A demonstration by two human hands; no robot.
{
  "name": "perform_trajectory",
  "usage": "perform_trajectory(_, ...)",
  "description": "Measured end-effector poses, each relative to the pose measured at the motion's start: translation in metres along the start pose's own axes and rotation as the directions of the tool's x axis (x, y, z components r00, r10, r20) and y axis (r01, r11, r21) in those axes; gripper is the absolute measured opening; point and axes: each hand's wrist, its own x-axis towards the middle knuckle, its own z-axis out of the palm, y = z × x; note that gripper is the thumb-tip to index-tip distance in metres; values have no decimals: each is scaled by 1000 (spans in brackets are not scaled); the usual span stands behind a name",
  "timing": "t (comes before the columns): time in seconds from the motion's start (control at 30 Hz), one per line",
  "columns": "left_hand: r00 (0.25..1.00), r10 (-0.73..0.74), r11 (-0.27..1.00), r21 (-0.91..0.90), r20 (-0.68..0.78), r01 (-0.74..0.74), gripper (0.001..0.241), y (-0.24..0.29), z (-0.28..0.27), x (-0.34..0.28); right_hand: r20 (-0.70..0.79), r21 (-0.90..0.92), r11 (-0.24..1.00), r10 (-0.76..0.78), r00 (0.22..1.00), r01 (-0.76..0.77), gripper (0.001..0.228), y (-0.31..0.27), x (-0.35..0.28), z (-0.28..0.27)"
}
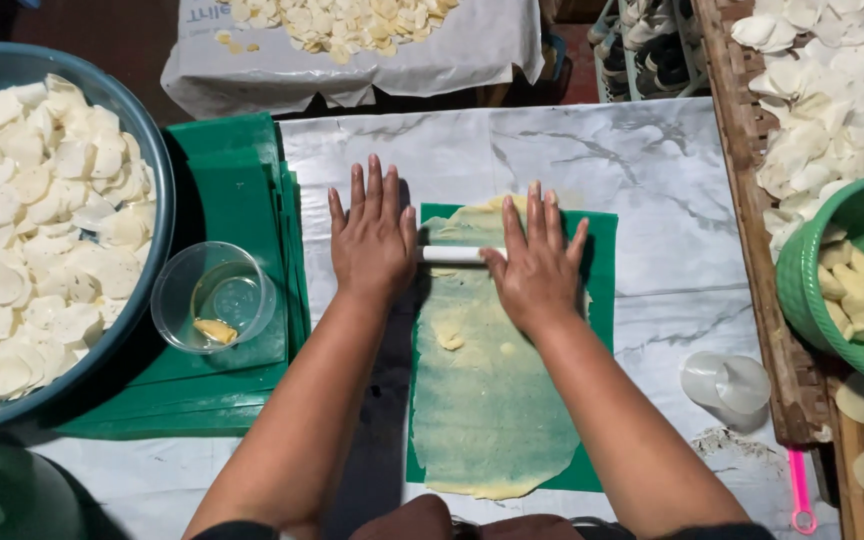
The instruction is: Flattening small pieces of dough into thin rounds using a PVC pipe as a rolling pin on a flat surface.
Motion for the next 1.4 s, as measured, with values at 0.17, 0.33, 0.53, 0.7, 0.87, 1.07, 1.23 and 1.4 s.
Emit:
perform_trajectory(0.17, 997, 70, 996, 61, 17, -70, 58, -2, -1, -27, -19, 102, 994, -33, 999, 34, 78, -1, -27, 6)
perform_trajectory(0.33, 999, -26, 996, 87, 20, 24, 59, -8, 14, 41, 22, 28, 1000, 9, 1000, -9, 72, 6, 39, 8)
perform_trajectory(0.53, 982, -184, 981, 75, 32, 181, 61, -13, 23, 85, 57, 85, 994, 67, 996, -72, 71, 11, 82, 12)
perform_trajectory(0.7, 995, -98, 994, 55, 5, 98, 62, -8, 13, 33, 48, 41, 999, 14, 999, -16, 74, 3, 29, 6)
perform_trajectory(0.87, 990, -128, 988, 97, 54, 122, 62, -10, 15, 26, 21, 70, 998, -6, 1000, 5, 73, 0, 25, 7)
perform_trajectory(1.07, 974, -223, 972, 89, 45, 219, 70, -17, 31, 92, 140, 36, 994, 94, 986, -100, 71, 13, 98, 19)
perform_trajectory(1.23, 971, -237, 969, 77, 27, 234, 69, -12, 22, 85, 124, 75, 991, 101, 987, -111, 74, 8, 90, 8)
perform_trajectory(1.4, 990, -142, 987, 79, -4, 142, 64, -6, 8, 21, 27, 77, 997, -7, 1000, 5, 74, -2, 21, -1)
